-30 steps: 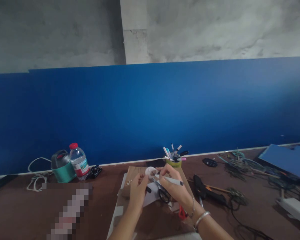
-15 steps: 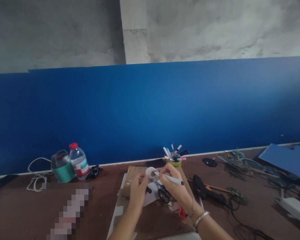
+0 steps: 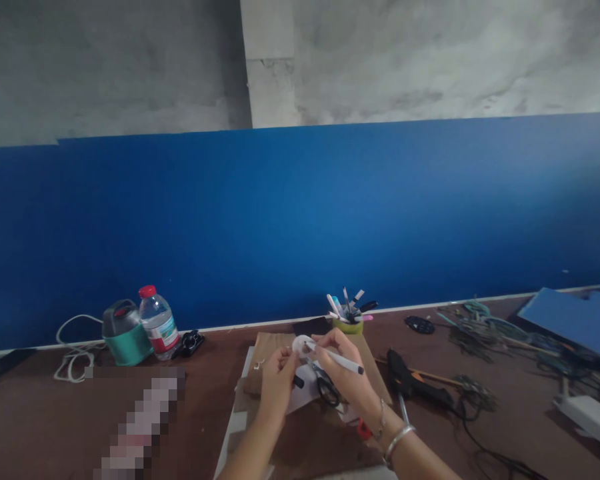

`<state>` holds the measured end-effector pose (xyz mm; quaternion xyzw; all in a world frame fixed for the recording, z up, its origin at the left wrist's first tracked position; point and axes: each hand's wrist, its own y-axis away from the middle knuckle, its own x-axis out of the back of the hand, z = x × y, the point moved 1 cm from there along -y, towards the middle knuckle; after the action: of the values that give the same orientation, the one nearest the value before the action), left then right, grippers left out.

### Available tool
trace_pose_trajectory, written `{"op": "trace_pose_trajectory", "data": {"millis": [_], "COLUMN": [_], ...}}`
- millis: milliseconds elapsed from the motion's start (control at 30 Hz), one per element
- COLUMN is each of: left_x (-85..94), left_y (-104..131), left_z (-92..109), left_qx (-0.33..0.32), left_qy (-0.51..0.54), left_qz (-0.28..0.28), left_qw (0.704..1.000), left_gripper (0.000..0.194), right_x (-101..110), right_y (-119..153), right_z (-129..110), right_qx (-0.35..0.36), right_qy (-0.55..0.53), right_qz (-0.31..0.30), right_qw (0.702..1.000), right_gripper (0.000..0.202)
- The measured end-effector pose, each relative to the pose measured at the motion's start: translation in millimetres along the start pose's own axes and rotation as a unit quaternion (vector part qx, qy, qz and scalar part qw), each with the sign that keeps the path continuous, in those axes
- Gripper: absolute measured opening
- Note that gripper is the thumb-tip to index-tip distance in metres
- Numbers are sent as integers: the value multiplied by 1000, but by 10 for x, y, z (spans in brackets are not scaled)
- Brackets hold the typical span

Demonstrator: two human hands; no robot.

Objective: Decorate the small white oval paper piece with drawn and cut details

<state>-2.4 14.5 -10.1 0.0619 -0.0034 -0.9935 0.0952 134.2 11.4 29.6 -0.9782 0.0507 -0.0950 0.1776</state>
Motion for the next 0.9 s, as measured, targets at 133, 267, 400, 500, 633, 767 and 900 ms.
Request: {"op": "trace_pose_trajectory", "data": {"millis": [133, 267, 400, 500, 633, 767, 900], "left_x": [18, 32, 27, 21, 12, 2, 0], "left_y": [-25, -39, -40, -35, -16, 9, 8], "left_z": [-54, -83, -98, -94, -59, -18, -26], "left_qx": [5, -6, -11, -15, -8, -5, -8], "left_qy": [-5, -23, -14, -12, -13, -13, -17], "left_qz": [0, -7, -18, -17, -16, -9, -6], "left_qw": [1000, 1000, 1000, 1000, 1000, 1000, 1000], "left_gripper": [36, 35, 34, 33, 33, 35, 36], "right_x": [-24, -47, -56, -56, -58, -65, -63], "right_y": [20, 61, 75, 70, 65, 66, 72], "right_z": [15, -14, -33, -40, -21, 4, -25], "right_qx": [18, 16, 2, 5, 9, 16, 12], "right_qy": [7, 27, 53, 41, 40, 39, 55], "right_qz": [-4, -15, -8, -10, -11, -14, -4], "right_qw": [1000, 999, 999, 999, 999, 999, 998], "right_gripper": [8, 6, 8, 8, 6, 8, 10]}}
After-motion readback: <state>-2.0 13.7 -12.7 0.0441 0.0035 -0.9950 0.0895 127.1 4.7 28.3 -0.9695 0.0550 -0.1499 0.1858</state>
